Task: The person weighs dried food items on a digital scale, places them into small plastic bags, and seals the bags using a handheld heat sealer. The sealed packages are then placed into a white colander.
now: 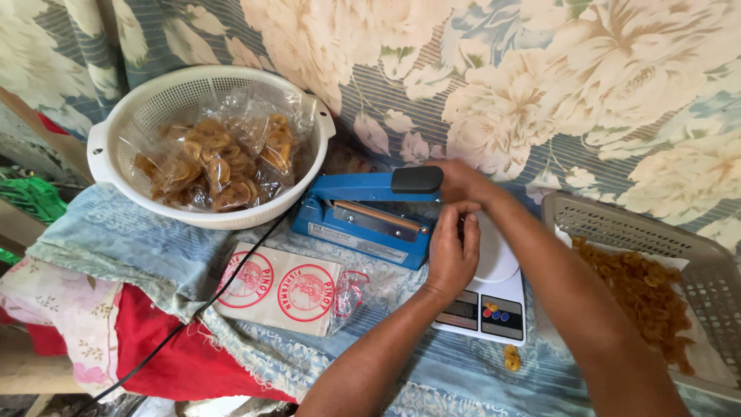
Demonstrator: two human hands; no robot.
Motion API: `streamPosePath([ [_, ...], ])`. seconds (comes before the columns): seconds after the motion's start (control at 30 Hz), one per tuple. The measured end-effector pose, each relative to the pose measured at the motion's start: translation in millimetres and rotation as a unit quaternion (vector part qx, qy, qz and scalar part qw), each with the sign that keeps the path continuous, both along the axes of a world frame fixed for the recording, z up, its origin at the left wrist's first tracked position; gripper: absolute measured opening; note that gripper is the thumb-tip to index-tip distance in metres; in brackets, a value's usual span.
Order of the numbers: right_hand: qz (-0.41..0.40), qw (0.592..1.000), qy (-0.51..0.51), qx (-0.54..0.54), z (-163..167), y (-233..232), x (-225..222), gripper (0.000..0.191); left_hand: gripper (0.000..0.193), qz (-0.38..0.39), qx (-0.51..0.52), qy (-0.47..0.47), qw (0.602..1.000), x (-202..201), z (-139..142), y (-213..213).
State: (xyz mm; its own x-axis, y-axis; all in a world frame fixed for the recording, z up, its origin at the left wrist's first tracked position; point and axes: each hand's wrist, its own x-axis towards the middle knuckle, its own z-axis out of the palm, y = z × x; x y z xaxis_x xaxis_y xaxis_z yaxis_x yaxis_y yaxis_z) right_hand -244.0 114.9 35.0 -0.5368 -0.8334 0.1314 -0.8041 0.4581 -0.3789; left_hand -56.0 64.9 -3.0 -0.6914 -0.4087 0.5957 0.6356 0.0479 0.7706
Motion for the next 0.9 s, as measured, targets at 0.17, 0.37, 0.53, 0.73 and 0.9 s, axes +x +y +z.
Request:
streamPosePath([
  [0.17, -0.086, 0.954, -0.222, -0.18, 50, 32, -4, 0.016, 0.024, -0.047, -0.009, -0.078, 0.996, -12, -15, 7],
  [0.37, -0.184, 0.901, -0.324, -0.222, 81, 81, 19, 0.019, 0.071, -0.246, 0.181, -0.151, 0.94, -33, -31, 21],
  [0.53, -0.133, 0.917, -0.339, -0.163, 91, 120, 47, 0.023, 0.1, -0.319, 0.268, -0.063, 0.907, -32, -34, 22],
  [0.73, -0.17, 0.91, -0.347, -0.152, 89, 138, 75, 0.034, 0.064, -0.273, 0.246, -0.062, 0.928, -24, -23, 17],
  [0.9, -0.046, 0.883, -0.415, -0.214, 87, 144, 79, 0.05, 0.012, -0.276, 0.28, -0.113, 0.912, -29, -19, 14],
])
